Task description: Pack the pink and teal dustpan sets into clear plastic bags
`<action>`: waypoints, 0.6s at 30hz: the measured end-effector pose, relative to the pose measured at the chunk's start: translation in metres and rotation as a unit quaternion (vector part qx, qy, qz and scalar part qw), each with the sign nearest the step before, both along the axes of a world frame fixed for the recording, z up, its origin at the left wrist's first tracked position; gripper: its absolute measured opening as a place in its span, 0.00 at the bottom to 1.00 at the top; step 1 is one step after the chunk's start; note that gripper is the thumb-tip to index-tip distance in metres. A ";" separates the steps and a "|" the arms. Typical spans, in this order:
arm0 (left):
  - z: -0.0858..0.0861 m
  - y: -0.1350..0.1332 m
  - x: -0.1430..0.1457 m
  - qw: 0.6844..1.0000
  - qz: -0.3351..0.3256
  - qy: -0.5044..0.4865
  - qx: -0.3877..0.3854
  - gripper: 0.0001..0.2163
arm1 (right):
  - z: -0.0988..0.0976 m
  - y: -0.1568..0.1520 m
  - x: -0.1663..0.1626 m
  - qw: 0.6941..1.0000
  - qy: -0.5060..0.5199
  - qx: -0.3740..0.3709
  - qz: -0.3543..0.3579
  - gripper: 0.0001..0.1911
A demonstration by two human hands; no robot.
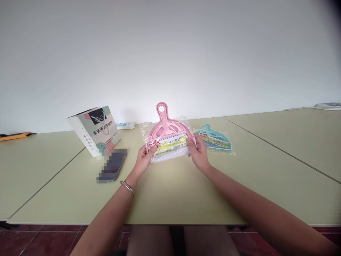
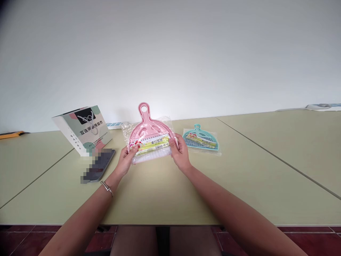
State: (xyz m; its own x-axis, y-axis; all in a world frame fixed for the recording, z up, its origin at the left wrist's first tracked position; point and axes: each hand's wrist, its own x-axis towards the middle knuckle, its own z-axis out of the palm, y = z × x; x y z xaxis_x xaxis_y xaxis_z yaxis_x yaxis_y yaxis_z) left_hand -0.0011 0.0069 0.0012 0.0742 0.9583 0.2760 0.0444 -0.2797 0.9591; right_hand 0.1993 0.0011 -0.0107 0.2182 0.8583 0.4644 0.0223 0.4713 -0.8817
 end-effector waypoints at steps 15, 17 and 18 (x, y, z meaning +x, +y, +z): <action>0.012 -0.011 -0.002 0.989 -0.049 -0.134 -0.045 0.27 | 0.014 -0.018 -0.010 0.996 0.081 0.034 0.029 0.15; 0.013 -0.005 -0.003 0.988 -0.033 -0.135 -0.060 0.26 | 0.010 -0.010 -0.008 0.996 0.073 -0.010 0.045 0.16; 0.012 -0.002 -0.004 0.988 -0.029 -0.133 -0.069 0.26 | 0.006 -0.006 -0.007 0.996 0.056 -0.034 0.057 0.17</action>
